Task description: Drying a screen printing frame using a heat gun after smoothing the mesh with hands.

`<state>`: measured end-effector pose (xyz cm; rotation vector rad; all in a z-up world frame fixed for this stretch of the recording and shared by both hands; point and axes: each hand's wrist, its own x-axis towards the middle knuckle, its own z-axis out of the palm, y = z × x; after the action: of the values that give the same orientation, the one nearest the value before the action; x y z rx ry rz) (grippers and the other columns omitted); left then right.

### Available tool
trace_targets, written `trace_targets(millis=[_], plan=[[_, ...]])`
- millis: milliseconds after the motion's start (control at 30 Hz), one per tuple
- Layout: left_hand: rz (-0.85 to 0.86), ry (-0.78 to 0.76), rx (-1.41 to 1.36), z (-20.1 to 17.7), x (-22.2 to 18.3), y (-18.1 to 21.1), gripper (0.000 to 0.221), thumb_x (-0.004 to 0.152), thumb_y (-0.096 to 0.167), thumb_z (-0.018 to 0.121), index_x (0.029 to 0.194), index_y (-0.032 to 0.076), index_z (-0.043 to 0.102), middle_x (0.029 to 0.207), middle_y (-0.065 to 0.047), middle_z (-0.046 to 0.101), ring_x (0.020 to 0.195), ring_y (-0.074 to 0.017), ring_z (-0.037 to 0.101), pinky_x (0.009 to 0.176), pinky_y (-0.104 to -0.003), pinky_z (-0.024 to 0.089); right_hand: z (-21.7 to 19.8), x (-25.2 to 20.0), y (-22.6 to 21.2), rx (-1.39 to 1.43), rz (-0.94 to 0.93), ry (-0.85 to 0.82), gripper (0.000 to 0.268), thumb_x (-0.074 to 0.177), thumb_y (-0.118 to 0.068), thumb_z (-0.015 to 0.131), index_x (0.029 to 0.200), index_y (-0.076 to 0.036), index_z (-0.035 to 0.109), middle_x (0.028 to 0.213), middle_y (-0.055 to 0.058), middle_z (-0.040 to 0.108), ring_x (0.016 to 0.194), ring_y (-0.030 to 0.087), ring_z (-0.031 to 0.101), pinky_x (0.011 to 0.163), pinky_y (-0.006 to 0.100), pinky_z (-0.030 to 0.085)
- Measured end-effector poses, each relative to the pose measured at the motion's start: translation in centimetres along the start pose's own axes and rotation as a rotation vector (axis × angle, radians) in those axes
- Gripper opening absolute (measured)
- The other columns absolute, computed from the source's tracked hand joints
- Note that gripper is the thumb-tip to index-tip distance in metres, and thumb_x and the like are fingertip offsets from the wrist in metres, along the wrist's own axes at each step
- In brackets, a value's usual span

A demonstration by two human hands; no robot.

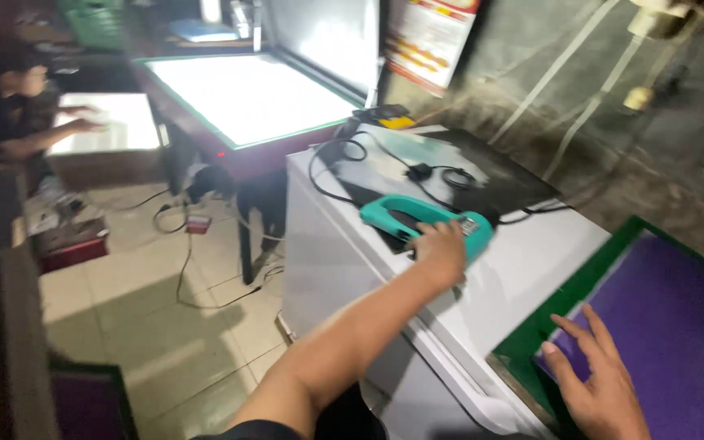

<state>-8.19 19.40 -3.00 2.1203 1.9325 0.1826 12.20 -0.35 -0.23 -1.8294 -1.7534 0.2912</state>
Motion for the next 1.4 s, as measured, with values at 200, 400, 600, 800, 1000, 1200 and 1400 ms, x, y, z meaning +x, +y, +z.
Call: trace_targets(millis=[200, 400, 600, 800, 1000, 1200, 1400], plan=[[0.117, 0.229, 0.03, 0.7, -3.7, -0.7, 0.108, 0.081, 0.051, 0.081, 0.162, 0.005, 0.026, 0.149, -0.02, 0.047, 0.139, -0.0432, 0.035, 0.08, -0.064, 0.058, 3.5, 3.3, -5.6, 0.003, -0.214, -0.127, 0.063, 0.089, -0.037, 0.061, 0.148, -0.018, 0.052, 0.169, 0.008, 0.033, 0.157, 0.023, 0.03, 0.121, 0.044, 0.026], [0.24, 0.373, -0.092, -0.1, -8.6, -3.2, 0.102, 0.076, 0.05, 0.084, 0.154, 0.004, 0.037, 0.133, -0.021, 0.057, 0.124, -0.0455, 0.046, 0.075, -0.057, 0.057, 8.3, 6.2, -9.6, 0.352, -0.011, 0.083, 0.067, 0.091, -0.027, 0.058, 0.152, -0.003, 0.042, 0.158, 0.016, 0.043, 0.147, 0.028, 0.038, 0.118, 0.042, 0.03], [0.315, 0.361, -0.4, -6.6, -14.6, -3.0, 0.099, 0.075, 0.051, 0.07, 0.156, 0.006, 0.036, 0.133, -0.017, 0.057, 0.122, -0.0446, 0.044, 0.08, -0.063, 0.049, 7.5, 3.7, -12.2, 0.845, 0.108, 0.202, 0.072, 0.093, -0.01, 0.046, 0.16, -0.008, 0.02, 0.164, 0.018, 0.036, 0.15, 0.025, 0.039, 0.114, 0.037, 0.039], [0.349, 0.312, -0.683, -13.7, -19.9, -1.2, 0.102, 0.069, 0.055, 0.061, 0.158, 0.012, 0.038, 0.15, -0.014, 0.054, 0.135, -0.0413, 0.045, 0.102, -0.052, 0.041, 6.6, 3.3, -7.1, 0.954, -0.385, 0.168, 0.066, 0.101, 0.003, 0.046, 0.16, -0.007, 0.019, 0.166, 0.014, 0.032, 0.146, 0.021, 0.039, 0.122, 0.039, 0.033], [0.597, 0.404, -0.692, -15.7, -24.9, 2.0, 0.093, 0.072, 0.063, 0.052, 0.153, 0.018, 0.042, 0.15, -0.012, 0.058, 0.131, -0.0389, 0.053, 0.103, -0.046, 0.041, 3.3, 1.8, -5.1, 0.926, -0.379, 0.323, 0.055, 0.103, 0.001, 0.051, 0.152, -0.009, 0.028, 0.156, 0.011, 0.04, 0.138, 0.02, 0.047, 0.119, 0.036, 0.039], [0.64, 0.192, -0.751, -15.8, -26.8, 5.3, 0.099, 0.074, 0.065, 0.038, 0.158, 0.013, 0.037, 0.132, -0.022, 0.063, 0.124, -0.038, 0.055, 0.093, -0.048, 0.046, -1.1, 1.6, -5.4, 0.903, -0.414, 0.47, 0.042, 0.105, 0.0, 0.057, 0.141, -0.01, 0.039, 0.145, 0.007, 0.049, 0.128, 0.018, 0.056, 0.115, 0.033, 0.047], [1.028, 0.294, -0.863, -14.5, -27.9, 7.2, 0.087, 0.09, 0.06, 0.03, 0.154, 0.0, 0.035, 0.161, -0.018, 0.047, 0.15, -0.0379, 0.047, 0.121, -0.047, 0.037, -5.3, 0.2, -6.6, 0.89, -0.414, 0.6, 0.029, 0.107, -0.002, 0.063, 0.13, -0.012, 0.049, 0.133, 0.003, 0.058, 0.118, 0.016, 0.065, 0.111, 0.029, 0.054]])
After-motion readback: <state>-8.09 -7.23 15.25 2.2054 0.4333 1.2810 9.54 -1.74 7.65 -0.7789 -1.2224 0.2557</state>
